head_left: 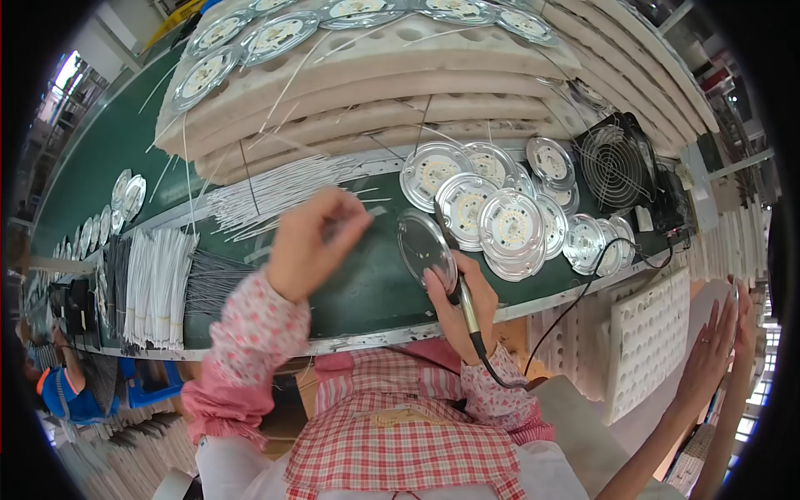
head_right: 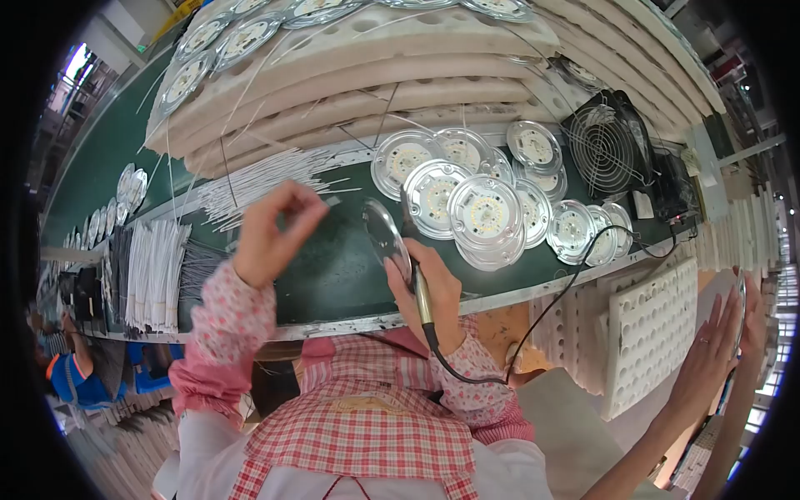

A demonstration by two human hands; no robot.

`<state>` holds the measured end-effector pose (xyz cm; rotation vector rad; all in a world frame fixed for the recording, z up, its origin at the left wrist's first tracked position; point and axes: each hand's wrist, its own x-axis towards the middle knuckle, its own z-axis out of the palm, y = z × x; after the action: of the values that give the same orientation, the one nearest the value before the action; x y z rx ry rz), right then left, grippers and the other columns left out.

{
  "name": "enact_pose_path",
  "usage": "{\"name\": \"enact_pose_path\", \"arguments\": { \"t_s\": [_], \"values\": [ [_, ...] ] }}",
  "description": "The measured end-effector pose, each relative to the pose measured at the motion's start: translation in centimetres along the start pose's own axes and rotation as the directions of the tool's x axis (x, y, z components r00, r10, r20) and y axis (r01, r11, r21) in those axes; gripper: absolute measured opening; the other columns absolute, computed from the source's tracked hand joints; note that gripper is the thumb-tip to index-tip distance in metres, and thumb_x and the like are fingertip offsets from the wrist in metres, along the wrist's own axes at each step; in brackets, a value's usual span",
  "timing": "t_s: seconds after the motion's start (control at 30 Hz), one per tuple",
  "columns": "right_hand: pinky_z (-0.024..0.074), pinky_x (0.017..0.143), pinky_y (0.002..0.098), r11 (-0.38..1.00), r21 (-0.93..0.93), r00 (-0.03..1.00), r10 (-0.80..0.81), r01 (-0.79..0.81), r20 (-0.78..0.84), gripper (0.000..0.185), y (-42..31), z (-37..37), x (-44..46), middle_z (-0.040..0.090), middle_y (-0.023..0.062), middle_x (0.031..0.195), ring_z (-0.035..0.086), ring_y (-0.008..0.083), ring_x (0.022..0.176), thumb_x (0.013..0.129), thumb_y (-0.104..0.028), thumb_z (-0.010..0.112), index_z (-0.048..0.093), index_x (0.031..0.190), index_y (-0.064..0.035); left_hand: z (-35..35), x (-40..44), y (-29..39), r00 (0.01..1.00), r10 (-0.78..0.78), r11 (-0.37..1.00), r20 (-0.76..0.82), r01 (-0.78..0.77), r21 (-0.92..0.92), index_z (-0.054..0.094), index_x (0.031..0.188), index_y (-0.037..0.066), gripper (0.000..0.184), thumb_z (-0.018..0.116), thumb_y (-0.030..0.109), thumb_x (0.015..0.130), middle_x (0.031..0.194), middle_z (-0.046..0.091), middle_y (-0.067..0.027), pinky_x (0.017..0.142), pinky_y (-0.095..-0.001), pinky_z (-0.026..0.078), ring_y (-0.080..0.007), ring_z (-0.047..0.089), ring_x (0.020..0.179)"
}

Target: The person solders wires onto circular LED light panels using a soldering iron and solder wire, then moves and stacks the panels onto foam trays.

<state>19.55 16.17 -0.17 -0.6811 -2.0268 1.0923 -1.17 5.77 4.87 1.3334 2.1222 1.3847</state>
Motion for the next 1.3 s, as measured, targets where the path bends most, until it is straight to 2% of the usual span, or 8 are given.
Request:
{"name": "enact_pose_path", "arguments": {
  "t_s": [0.03,0.2,0.33,0.43,0.67,1.07,1.17,1.3],
  "values": [
    [0.0495,0.061,0.0268,1.0,0.017,1.0,0.011,-0.011,-0.01,0.032,0.1,0.4,0.1,0.064,0.0097,0.084,0.064,0.0153,0.067,0.085,-0.002,0.075,0.063,0.115,-0.0019,1.2,-1.1,0.2,1.0,-0.011,0.999,-0.006,0.011,-0.046,0.067,0.093,0.004,0.011,0.074,0.009,0.086,0.084,0.066,-0.0058,0.066,-0.029,0.049,-0.015,0.064,0.075],
    [0.0509,0.064,0.0265,0.999,0.039,0.999,-0.032,0.032,-0.018,0.035,-0.2,0.9,0.6,0.065,0.0091,0.088,0.065,0.0143,0.071,0.086,-0.002,0.074,0.061,0.118,-0.0012,4.9,-3.2,0.4,0.998,0.065,0.998,-0.025,-0.065,0.006,0.069,0.091,0.008,0.013,0.076,0.008,0.08,0.082,0.063,-0.0037,0.064,-0.0316,0.045,-0.0203,0.06,0.066],
    [0.0513,0.064,0.0267,0.998,0.001,0.998,-0.062,0.062,-0.022,0.035,-0.3,0.8,0.9,0.065,0.0084,0.09,0.065,0.0137,0.072,0.086,-0.003,0.074,0.061,0.119,-0.0013,4.8,-3.2,1.3,0.995,0.09,0.991,-0.035,-0.086,0.102,0.074,0.092,0.007,0.015,0.076,0.002,0.078,0.08,0.064,-0.0024,0.061,-0.0289,0.044,-0.0164,0.056,0.064],
    [0.0517,0.064,0.0281,0.998,0.003,0.998,-0.056,0.056,-0.01,0.036,-0.6,0.8,1.0,0.065,0.01,0.091,0.066,0.0166,0.072,0.086,-0.003,0.074,0.06,0.119,-0.0014,5.0,-3.4,1.2,0.99,0.135,0.982,-0.046,-0.127,0.143,0.075,0.094,0.009,0.019,0.077,0.002,0.076,0.08,0.064,-0.0015,0.061,-0.0294,0.041,-0.016,0.054,0.062],
    [0.0513,0.058,0.0364,0.976,-0.087,0.979,-0.201,0.199,-0.02,0.042,-1.1,1.1,0.8,0.06,0.0134,0.088,0.063,0.0296,0.068,0.083,-0.001,0.074,0.059,0.122,-0.004,5.0,-4.2,1.6,0.977,0.171,0.973,-0.123,-0.148,0.176,0.076,0.094,0.01,0.022,0.077,0.001,0.075,0.079,0.063,-0.0012,0.062,-0.03,0.039,-0.0161,0.054,0.061],
    [0.051,0.055,0.0363,0.968,-0.142,0.978,-0.208,0.205,-0.006,0.042,-2.2,1.4,-0.1,0.059,0.0133,0.089,0.063,0.0282,0.065,0.083,-0.003,0.073,0.058,0.123,-0.0041,4.5,-5.7,1.4,0.968,0.209,0.962,-0.14,-0.178,0.206,0.076,0.095,0.009,0.023,0.077,0.001,0.074,0.079,0.063,-0.0008,0.062,-0.0307,0.039,-0.0169,0.056,0.064],
    [0.051,0.054,0.0363,0.956,-0.219,0.981,-0.193,0.194,0.022,0.044,-2.8,1.5,-0.5,0.059,0.0132,0.09,0.063,0.0276,0.065,0.082,-0.004,0.075,0.058,0.123,-0.0037,4.4,-5.8,1.6,0.966,0.22,0.959,-0.136,-0.188,0.211,0.076,0.095,0.009,0.023,0.077,0.0,0.074,0.079,0.063,-0.0016,0.062,-0.0312,0.039,-0.0178,0.057,0.065],
    [0.0519,0.053,0.0346,0.938,-0.202,0.96,-0.279,0.281,0.041,0.046,-3.3,2.0,-0.3,0.058,0.0115,0.091,0.064,0.0248,0.066,0.08,-0.007,0.077,0.06,0.123,-0.0036,3.7,-6.0,0.9,0.98,0.168,0.975,-0.104,-0.15,0.164,0.075,0.095,0.007,0.023,0.075,-0.002,0.074,0.078,0.063,-0.0029,0.063,-0.0324,0.04,-0.0197,0.057,0.067]
  ]
}}
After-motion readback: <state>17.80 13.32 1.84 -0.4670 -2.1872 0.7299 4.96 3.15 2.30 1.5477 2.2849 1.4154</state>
